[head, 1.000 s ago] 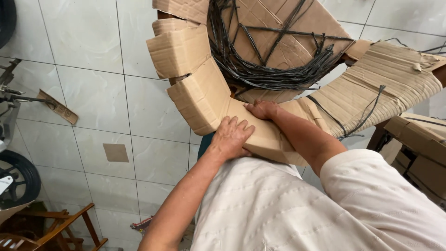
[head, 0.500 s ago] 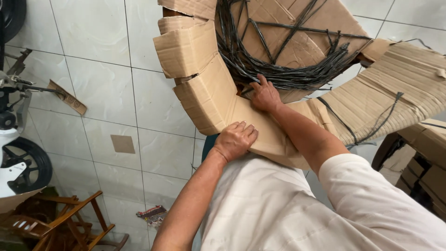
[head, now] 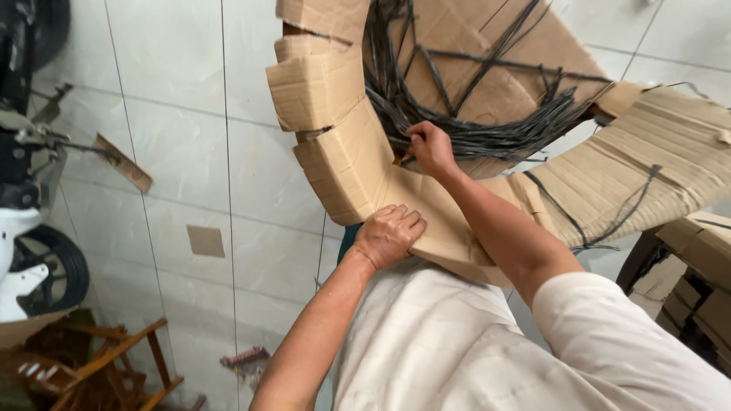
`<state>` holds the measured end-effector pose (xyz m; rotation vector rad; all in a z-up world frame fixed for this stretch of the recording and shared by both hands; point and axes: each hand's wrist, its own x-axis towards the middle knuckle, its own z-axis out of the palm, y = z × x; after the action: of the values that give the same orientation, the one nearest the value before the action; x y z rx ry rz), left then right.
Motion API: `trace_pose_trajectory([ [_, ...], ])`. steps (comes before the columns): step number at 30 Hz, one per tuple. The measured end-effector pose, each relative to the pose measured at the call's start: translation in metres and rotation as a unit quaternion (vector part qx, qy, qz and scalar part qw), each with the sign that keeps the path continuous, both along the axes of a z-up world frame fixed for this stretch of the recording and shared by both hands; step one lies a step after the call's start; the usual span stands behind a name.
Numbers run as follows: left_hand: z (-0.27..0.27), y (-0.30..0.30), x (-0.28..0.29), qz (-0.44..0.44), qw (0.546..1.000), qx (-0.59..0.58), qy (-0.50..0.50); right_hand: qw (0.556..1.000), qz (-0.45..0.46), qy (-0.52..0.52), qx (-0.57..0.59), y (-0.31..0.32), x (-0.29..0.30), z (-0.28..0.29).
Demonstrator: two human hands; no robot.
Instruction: Wrapping a wooden chair frame with cardboard and securing it with plastic ties using a hook tool
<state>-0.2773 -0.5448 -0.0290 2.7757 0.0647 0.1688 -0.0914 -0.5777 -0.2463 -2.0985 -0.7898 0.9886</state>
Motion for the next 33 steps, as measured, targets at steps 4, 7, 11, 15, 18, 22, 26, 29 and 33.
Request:
trace_pose_trajectory([
  [4, 0.026, 0.006, 0.007, -0.023, 0.997, -0.033, 0.067, 0.956, -0.181, 0.195, 0.123, -0.014, 0.025, 0.096],
  [7, 0.051, 0.009, 0.021, -0.02, 0.966, -0.106, 0.233, 0.931, -0.187, 0.266, 0.167, -0.03, 0.039, 0.181],
  [11, 0.091, 0.033, 0.056, 0.081, 0.807, -0.36, 0.461, 0.903, -0.159, 0.324, 0.233, -0.056, 0.036, 0.221],
  [15, 0.133, 0.032, 0.064, 0.183, 0.738, -0.569, 0.313, 0.934, -0.08, 0.28, 0.207, -0.084, 0.007, 0.241],
  [18, 0.052, 0.019, 0.058, 0.306, 0.604, -0.704, 0.215, 0.958, 0.002, 0.227, 0.173, -0.096, -0.018, 0.254],
  [22, 0.009, 0.014, 0.053, 0.362, 0.571, -0.735, 0.054, 0.991, 0.061, 0.075, 0.091, -0.12, -0.021, 0.279],
  [26, 0.048, 0.013, 0.05, 0.242, 0.573, -0.772, 0.131, 0.921, -0.171, 0.307, 0.166, -0.138, -0.011, 0.305],
  [29, 0.074, -0.002, 0.059, 0.183, 0.659, -0.709, 0.172, 0.803, -0.302, 0.44, 0.267, -0.138, 0.014, 0.262],
  [33, 0.065, -0.025, 0.059, 0.131, 0.69, -0.693, 0.16, 0.729, -0.346, 0.498, 0.318, -0.12, 0.033, 0.269],
])
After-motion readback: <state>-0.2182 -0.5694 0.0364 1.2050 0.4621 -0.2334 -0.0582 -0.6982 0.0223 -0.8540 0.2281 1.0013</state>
